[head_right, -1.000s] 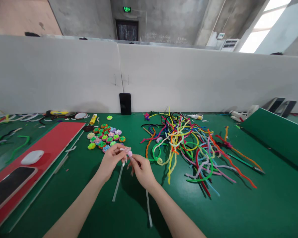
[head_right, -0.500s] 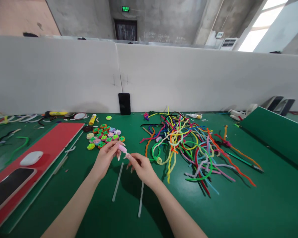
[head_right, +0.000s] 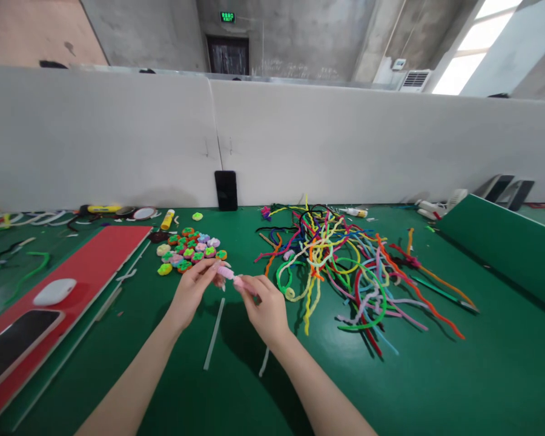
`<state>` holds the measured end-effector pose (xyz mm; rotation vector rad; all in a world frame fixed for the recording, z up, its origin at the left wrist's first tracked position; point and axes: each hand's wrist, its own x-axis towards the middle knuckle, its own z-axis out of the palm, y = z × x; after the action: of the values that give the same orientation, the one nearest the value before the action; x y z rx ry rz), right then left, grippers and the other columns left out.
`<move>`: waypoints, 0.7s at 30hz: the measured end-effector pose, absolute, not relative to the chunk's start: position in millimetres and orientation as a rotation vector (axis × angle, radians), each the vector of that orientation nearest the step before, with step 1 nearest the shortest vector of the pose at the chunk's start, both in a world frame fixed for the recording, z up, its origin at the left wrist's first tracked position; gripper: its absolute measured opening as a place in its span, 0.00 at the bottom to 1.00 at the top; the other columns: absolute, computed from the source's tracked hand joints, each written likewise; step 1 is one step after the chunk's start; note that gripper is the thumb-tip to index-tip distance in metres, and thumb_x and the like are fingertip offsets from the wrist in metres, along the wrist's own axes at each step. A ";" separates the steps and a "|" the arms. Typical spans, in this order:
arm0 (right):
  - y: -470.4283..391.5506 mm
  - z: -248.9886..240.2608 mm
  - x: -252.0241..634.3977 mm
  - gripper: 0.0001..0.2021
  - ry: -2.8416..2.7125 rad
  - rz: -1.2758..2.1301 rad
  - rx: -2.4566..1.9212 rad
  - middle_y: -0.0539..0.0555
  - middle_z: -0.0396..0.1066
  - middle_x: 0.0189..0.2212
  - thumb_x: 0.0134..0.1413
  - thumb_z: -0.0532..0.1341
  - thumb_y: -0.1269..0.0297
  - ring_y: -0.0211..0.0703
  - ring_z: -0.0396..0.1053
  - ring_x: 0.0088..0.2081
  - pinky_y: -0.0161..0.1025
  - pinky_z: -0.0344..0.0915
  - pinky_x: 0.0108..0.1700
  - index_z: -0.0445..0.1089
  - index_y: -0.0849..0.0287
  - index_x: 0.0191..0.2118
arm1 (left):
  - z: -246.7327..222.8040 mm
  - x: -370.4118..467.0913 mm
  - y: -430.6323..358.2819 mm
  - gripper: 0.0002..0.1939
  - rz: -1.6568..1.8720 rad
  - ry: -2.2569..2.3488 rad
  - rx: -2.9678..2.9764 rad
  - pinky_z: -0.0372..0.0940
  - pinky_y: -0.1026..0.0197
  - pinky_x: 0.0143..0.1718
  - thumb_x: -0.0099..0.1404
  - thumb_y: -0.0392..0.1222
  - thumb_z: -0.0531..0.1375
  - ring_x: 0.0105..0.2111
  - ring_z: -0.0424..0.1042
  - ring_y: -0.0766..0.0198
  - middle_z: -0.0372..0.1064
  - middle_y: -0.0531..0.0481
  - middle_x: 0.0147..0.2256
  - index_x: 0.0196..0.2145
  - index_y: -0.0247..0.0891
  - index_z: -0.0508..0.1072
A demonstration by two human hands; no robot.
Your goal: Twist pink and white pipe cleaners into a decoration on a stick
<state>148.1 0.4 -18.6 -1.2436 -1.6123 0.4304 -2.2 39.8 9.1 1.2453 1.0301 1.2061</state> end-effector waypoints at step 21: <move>0.4 -19.9 151.5 0.12 -1.752 0.468 -1.236 0.55 0.69 0.29 0.58 0.49 0.64 0.41 0.66 0.31 0.36 0.62 0.34 0.66 0.60 0.41 | 10.1 -6.9 38.3 0.10 1.095 0.995 1.500 0.62 0.63 0.35 0.60 0.44 0.53 0.30 0.67 0.65 0.70 0.51 0.33 0.37 0.38 0.69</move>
<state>151.5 0.4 -19.9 -1.2359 -1.7520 0.4682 -6.9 38.3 10.1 1.4999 0.9952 1.0946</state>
